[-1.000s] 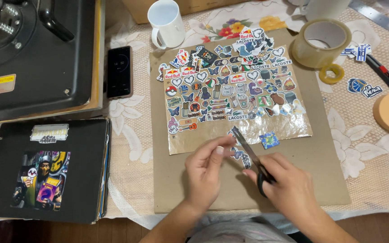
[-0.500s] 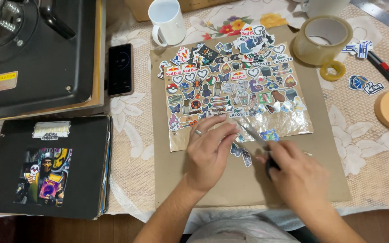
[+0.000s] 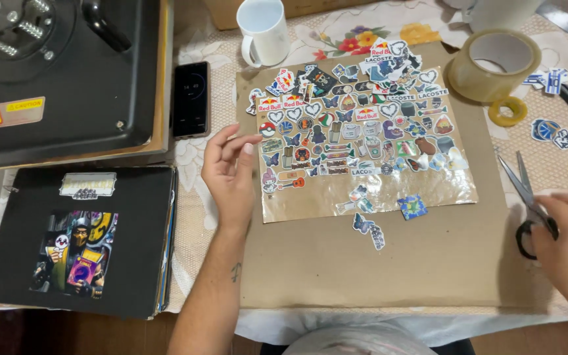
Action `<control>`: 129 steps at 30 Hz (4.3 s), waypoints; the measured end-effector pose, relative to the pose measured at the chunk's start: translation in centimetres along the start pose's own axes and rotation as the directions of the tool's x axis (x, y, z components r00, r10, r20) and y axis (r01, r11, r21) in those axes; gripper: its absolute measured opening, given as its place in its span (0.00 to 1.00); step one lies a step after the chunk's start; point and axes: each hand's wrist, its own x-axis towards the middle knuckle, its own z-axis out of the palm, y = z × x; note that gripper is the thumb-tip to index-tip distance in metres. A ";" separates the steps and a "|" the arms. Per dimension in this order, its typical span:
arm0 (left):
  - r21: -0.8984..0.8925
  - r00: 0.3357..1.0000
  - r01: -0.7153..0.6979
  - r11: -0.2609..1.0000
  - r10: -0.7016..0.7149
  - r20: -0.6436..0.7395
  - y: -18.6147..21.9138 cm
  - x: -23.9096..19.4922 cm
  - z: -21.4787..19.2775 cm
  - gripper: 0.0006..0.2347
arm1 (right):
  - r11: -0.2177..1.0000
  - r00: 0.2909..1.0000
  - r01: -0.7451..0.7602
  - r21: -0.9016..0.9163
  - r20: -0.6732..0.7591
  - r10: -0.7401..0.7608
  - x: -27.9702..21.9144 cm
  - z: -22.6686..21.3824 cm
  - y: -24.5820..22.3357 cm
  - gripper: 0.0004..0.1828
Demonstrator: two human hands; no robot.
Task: Selecting, cutting, and peeling the backing off various stickers on a workspace
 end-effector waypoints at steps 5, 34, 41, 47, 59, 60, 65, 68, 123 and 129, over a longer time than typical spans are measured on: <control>-0.146 0.992 0.095 0.985 -0.105 -0.064 -2.5 -0.2 -0.9 0.13 | 0.969 0.924 0.220 0.113 0.296 -0.244 8.4 -4.3 -20.1 0.16; -0.316 0.951 0.274 0.908 -0.305 -0.051 -4.8 -0.3 -1.0 0.13 | 0.904 0.712 0.074 0.422 0.612 -0.344 15.5 2.5 -31.0 0.07; -0.306 0.928 0.346 0.887 -0.371 -0.028 -4.2 -0.4 -0.5 0.13 | 0.874 0.704 -0.154 0.461 0.672 -0.230 15.1 -1.2 -24.7 0.11; -0.268 0.903 0.407 0.873 -0.428 -0.021 -3.6 -0.4 -0.3 0.12 | 0.843 0.820 -0.178 0.507 0.551 -0.158 15.9 -1.7 -19.4 0.09; -0.246 0.921 0.385 0.890 -0.389 0.036 -3.9 -0.3 -0.3 0.14 | 0.917 0.472 0.030 0.397 0.803 -0.363 15.3 -0.3 -15.4 0.08; -0.233 0.922 0.384 0.893 -0.384 0.048 -3.8 -0.8 -0.4 0.14 | 0.910 0.519 0.072 0.408 0.764 -0.384 14.9 -0.3 -14.8 0.07; -0.217 0.922 0.387 0.896 -0.381 0.069 -2.8 -1.0 0.1 0.16 | 0.991 0.520 0.128 0.036 0.848 -0.098 12.3 -2.3 -20.4 0.25; -0.246 0.923 0.376 0.893 -0.384 0.015 -2.6 -1.1 0.0 0.17 | 0.966 0.588 0.230 -0.121 0.808 -0.039 9.2 -1.0 -21.2 0.31; -0.125 0.648 -0.586 0.801 0.555 0.522 2.2 -7.0 2.3 0.20 | 0.375 0.542 0.821 0.431 -0.379 -0.750 9.2 -3.4 -21.5 0.10; -0.145 0.638 -0.587 0.797 0.565 0.524 2.1 -7.0 2.3 0.20 | 0.362 0.528 0.836 0.413 -0.426 -0.735 9.4 -3.2 -21.6 0.09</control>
